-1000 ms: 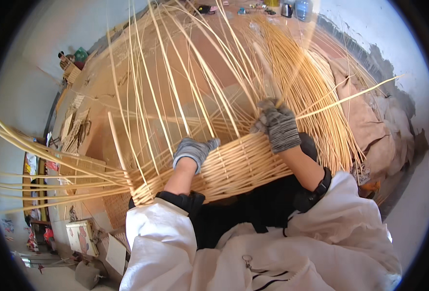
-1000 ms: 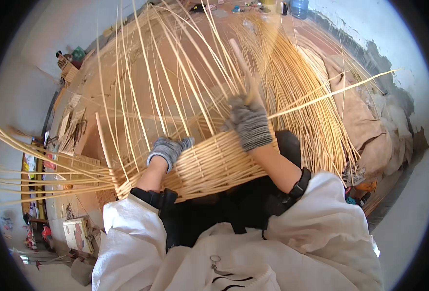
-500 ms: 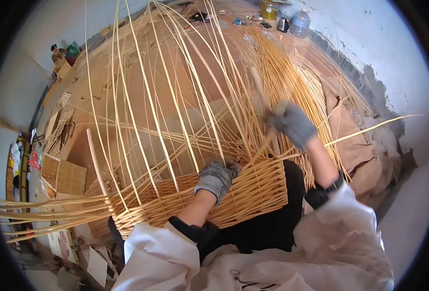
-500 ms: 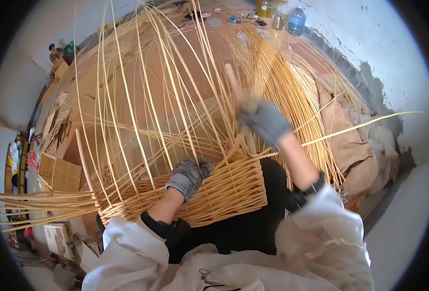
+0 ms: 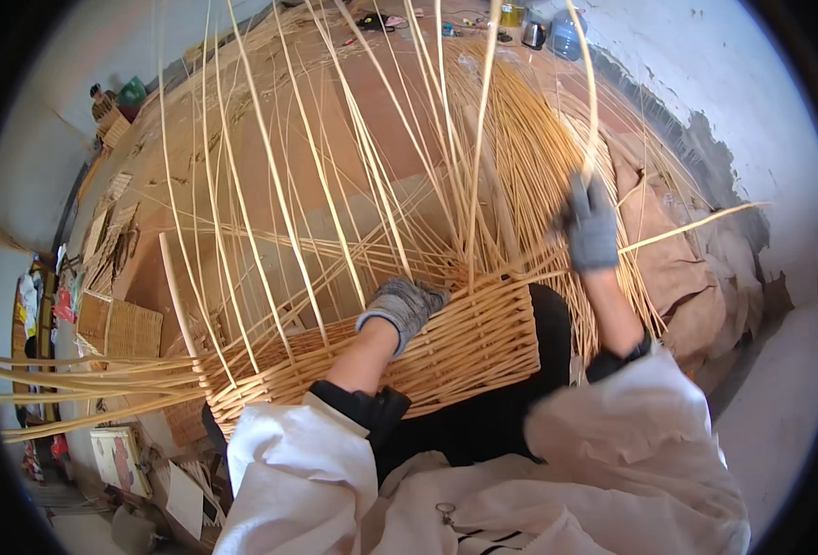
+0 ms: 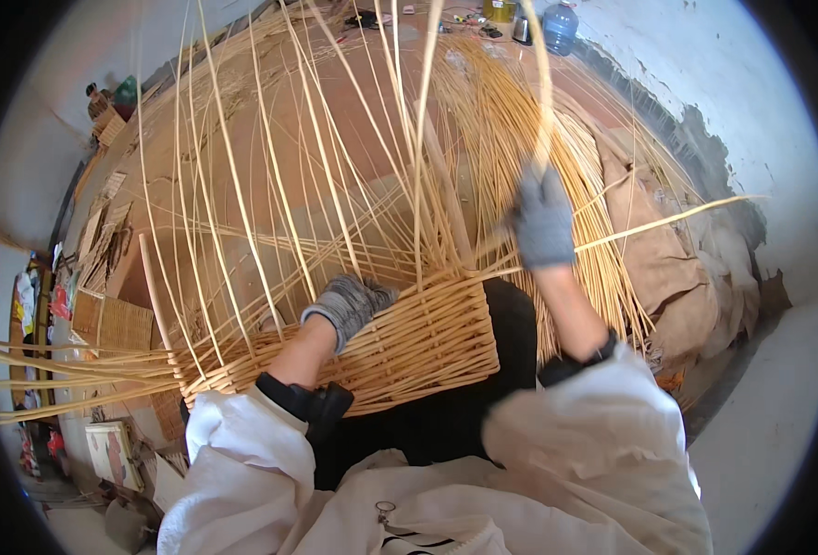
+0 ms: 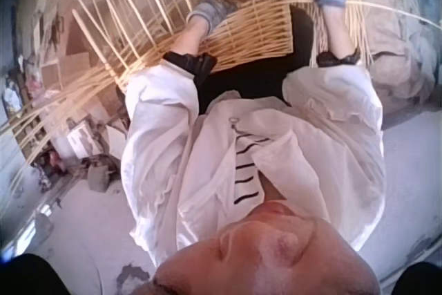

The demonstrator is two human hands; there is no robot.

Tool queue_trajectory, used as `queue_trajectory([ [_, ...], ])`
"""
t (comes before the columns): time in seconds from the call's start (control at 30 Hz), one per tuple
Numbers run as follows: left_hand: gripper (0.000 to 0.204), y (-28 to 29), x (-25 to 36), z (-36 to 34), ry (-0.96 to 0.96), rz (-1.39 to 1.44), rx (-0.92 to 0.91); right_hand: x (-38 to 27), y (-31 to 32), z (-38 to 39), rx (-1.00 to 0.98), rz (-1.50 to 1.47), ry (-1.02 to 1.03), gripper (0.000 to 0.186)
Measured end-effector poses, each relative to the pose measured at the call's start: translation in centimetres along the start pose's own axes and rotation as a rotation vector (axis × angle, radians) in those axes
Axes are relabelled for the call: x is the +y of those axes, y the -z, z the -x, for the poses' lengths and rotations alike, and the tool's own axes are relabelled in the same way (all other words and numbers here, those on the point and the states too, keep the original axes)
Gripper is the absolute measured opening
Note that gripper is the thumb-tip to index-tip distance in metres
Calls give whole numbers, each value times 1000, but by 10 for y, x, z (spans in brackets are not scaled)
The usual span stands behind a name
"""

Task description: Weave a basket using bamboo or wooden strips, including measuring with a tape measure.

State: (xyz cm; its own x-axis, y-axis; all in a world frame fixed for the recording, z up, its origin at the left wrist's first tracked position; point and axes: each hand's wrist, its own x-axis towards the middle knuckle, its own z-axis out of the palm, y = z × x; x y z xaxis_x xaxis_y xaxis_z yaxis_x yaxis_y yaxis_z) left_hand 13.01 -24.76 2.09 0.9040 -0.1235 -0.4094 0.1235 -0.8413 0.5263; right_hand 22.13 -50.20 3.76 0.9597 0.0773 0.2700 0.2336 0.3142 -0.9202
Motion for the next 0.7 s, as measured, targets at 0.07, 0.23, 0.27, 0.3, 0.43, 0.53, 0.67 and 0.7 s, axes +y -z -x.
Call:
queue_trajectory([
  [0.07, 50, 6, 26, -2, 74, -58, -48, -1, 26, 35, 232, -78, -175, 18],
  [0.23, 80, -66, 31, 11, -130, -311, 758, -76, -28, 33, 127, 1481, 127, 15],
  [0.27, 87, -78, 40, 13, -395, -501, 1087, -77, -38, 25, 11, 1362, 736, 14],
  [0.3, 87, -73, 45, 20, -387, -507, 1092, -78, -52, 9, -341, 1415, 1025, 17],
  [0.43, 87, -61, 49, 25, -118, -327, 481, -38, -48, 51, -552, 1769, 39, 30],
  [0.53, 82, -51, 49, 20, -103, -291, 478, -18, -3, 77, -502, 1620, 131, 40],
  [0.67, 74, -77, 17, 29, -496, -39, 884, -24, -51, 72, -280, 1476, 571, 42],
  [0.7, 70, -70, 12, 57, -574, 76, 732, -28, -43, 70, -226, 1637, 571, 41],
])
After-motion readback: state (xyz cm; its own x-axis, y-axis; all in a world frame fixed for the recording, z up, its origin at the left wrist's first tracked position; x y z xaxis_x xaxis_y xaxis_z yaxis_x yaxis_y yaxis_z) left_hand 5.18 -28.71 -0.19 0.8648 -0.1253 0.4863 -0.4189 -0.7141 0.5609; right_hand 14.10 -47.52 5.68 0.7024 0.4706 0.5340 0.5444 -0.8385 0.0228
